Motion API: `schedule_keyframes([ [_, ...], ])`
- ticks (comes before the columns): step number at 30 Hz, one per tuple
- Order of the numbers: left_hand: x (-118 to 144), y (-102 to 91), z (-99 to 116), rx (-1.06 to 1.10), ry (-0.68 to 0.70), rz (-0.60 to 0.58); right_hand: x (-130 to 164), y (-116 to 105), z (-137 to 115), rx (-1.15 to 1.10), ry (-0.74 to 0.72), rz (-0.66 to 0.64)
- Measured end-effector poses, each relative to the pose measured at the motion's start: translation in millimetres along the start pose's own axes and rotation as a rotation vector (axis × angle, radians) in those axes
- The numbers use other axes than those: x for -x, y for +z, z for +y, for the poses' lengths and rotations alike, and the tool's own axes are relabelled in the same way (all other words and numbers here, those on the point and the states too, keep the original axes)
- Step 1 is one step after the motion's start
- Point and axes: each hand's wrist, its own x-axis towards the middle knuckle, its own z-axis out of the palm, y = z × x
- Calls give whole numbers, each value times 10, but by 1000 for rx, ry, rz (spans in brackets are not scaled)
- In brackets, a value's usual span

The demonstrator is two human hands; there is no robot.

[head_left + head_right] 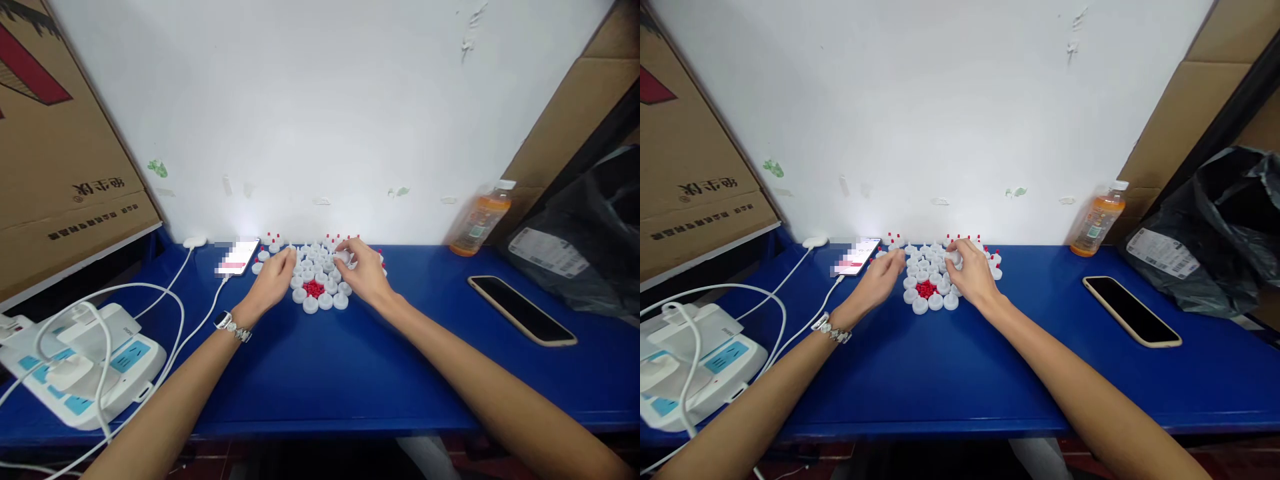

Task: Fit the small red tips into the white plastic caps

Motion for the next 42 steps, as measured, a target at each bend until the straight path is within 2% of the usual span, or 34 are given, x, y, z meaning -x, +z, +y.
schedule_keyframes([
  [3,61,-15,-40,-235,204,-159,4,-6,50,-38,39,36],
  [5,82,-16,-31,-275,242,-216,-1,4,30,-26,57,60],
  [7,101,-53,-24,-240,242,-225,-23,14,-20,-50,100,35],
  [10,174,-190,-75,-179,148,-188,-111,63,-132,-185,143,-86],
  [14,337,-385,-267,-219,-106,-208,-333,320,-298,-242,76,-241],
  [17,401,-438,-400,-239,-174,-263,-504,625,-358,-167,11,-420],
  [21,393,-423,-463,-239,-170,-272,-614,888,-341,118,-121,-606],
  [24,389,-450,-477,-278,-197,-271,-648,911,-334,297,-182,-612],
  [27,406,-539,-516,-348,-278,-246,-714,950,-383,351,-172,-586],
  [31,434,-651,-578,-403,-391,-210,-806,1225,-507,349,-114,-585],
  [34,445,-669,-587,-412,-412,-201,-827,1465,-581,334,-79,-600],
  [36,447,-660,-566,-424,-420,-186,-824,1539,-601,292,-53,-593],
  [39,438,-637,-484,-441,-421,-145,-797,1463,-598,167,-45,-524],
  [42,415,-587,-343,-389,-334,10,-719,1213,-602,-57,-77,-454],
])
